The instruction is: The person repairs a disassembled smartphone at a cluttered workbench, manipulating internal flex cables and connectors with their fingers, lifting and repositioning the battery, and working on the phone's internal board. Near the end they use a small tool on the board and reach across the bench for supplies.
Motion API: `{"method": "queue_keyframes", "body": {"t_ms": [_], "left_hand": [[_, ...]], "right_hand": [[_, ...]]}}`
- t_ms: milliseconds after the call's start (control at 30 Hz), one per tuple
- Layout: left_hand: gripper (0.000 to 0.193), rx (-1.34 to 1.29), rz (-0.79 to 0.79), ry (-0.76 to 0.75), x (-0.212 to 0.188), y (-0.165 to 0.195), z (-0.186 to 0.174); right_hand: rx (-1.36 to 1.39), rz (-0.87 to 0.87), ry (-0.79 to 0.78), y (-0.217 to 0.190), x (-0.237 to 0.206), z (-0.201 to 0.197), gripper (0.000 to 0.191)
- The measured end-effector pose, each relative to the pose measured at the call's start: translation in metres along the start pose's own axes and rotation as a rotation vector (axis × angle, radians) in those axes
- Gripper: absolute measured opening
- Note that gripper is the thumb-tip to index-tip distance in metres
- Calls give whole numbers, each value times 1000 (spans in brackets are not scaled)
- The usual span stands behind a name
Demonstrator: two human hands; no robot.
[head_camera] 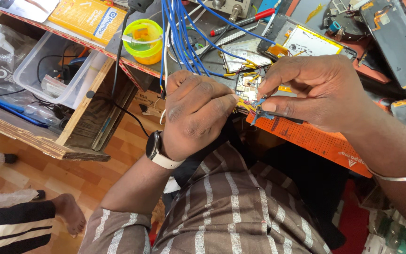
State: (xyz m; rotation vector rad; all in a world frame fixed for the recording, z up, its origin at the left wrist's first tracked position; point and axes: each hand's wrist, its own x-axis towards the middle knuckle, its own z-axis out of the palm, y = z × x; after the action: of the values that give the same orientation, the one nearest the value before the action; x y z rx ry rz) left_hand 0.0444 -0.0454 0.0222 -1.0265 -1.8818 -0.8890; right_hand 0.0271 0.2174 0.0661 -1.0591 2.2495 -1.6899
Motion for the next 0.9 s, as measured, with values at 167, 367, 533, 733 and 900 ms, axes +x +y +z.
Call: {"method": "queue_keyframes", "body": {"t_ms": [167, 367, 533, 733, 900], "left_hand": [[20, -4, -7, 7, 1, 1, 2], [21, -26, -18, 58, 9, 2, 15], [20, -85, -26, 99, 19, 4, 31], [25, -90, -93, 87, 26, 9, 33], [25, -104, -57, 87, 28, 9, 29]], "right_hand": [[-185, 10, 18, -2, 2, 1, 22], [-372, -122, 60, -11, 2, 3, 13], [-205, -172, 73, -10, -1, -2, 10], [6, -63, 128, 0, -5, -13, 17], [161, -61, 121, 6, -7, -18, 18]]}}
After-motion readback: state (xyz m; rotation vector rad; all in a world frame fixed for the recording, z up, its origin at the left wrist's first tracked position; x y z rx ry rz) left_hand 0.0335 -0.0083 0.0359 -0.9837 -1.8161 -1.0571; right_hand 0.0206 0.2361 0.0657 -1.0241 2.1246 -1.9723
